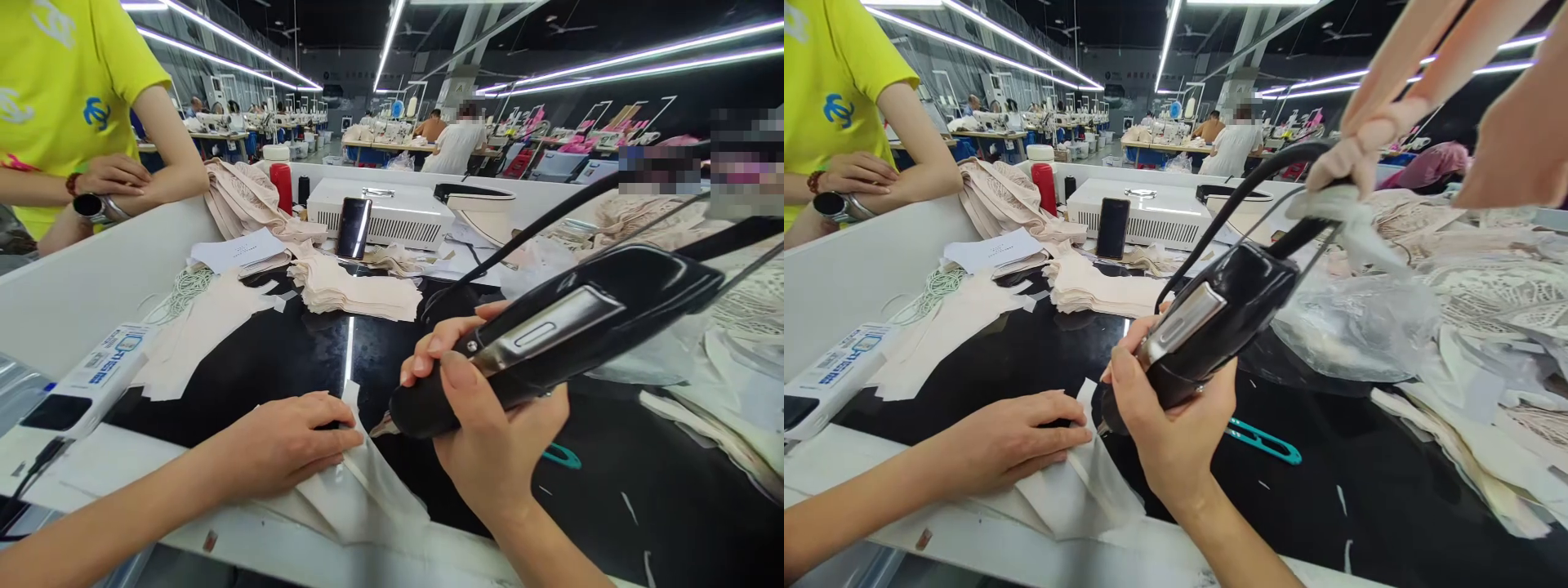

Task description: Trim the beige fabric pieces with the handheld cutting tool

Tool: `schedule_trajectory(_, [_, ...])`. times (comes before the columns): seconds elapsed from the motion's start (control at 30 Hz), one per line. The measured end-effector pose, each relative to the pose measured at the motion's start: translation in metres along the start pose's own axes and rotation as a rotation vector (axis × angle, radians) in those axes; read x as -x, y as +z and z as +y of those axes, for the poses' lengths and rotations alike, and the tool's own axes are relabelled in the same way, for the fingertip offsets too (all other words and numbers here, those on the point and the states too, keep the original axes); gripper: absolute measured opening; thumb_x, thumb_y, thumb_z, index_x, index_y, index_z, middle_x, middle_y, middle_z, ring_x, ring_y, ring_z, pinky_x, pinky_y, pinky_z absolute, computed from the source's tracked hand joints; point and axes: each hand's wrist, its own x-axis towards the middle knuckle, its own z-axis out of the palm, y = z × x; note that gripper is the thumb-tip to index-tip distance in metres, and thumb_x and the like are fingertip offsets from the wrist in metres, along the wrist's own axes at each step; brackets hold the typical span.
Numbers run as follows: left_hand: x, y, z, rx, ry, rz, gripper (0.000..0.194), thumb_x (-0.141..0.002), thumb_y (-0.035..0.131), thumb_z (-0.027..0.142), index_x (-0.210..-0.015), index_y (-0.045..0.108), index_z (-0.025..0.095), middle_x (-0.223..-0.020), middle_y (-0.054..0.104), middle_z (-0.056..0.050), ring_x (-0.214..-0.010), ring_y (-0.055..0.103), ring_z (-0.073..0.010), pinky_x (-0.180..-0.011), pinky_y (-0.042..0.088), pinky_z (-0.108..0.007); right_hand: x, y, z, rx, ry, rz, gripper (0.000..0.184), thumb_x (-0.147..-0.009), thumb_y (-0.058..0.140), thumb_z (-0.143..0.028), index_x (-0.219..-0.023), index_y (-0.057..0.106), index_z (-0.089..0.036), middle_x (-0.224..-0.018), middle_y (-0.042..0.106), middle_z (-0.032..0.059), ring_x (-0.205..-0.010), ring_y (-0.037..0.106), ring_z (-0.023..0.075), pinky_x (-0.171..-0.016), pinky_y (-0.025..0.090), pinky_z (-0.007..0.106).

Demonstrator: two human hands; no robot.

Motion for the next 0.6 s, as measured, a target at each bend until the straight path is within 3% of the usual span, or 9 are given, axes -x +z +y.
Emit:
schedule_trajectory(0.2, [0.001, 0.003, 0.000, 0.011, -0.015, -0.001, 0.030, -0.106, 0.050, 0.018, -0.133, 0.064, 0.018, -0.129, 0.065, -0.012, -0.117, 0.065, -0.0244, -0.104, 0.056, -0.037, 0.003, 0.000, 0.004, 0.017, 0.006, -0.042, 0.024, -0.084, 0.075, -0.015, -0.097, 0.058, -0.026, -0.079, 0.065, -0.0068, -0.056, 0.063, 0.0114, -0.051, 0.055, 0.027])
schedule_trajectory(0.6, [0.003, 0.005, -0.001, -0.005, -0.042, 0.015, 0.031, -0.108, 0.047, 0.021, -0.134, 0.064, 0.022, -0.135, 0.061, -0.013, -0.125, 0.062, -0.0248, -0.104, 0.056, -0.035, -0.004, 0.008, 0.013, -0.001, 0.010, 0.004, 0.033, -0.080, 0.076, -0.016, -0.104, 0.057, -0.027, -0.077, 0.066, -0.0085, -0.055, 0.063, 0.0103, -0.053, 0.056, 0.026])
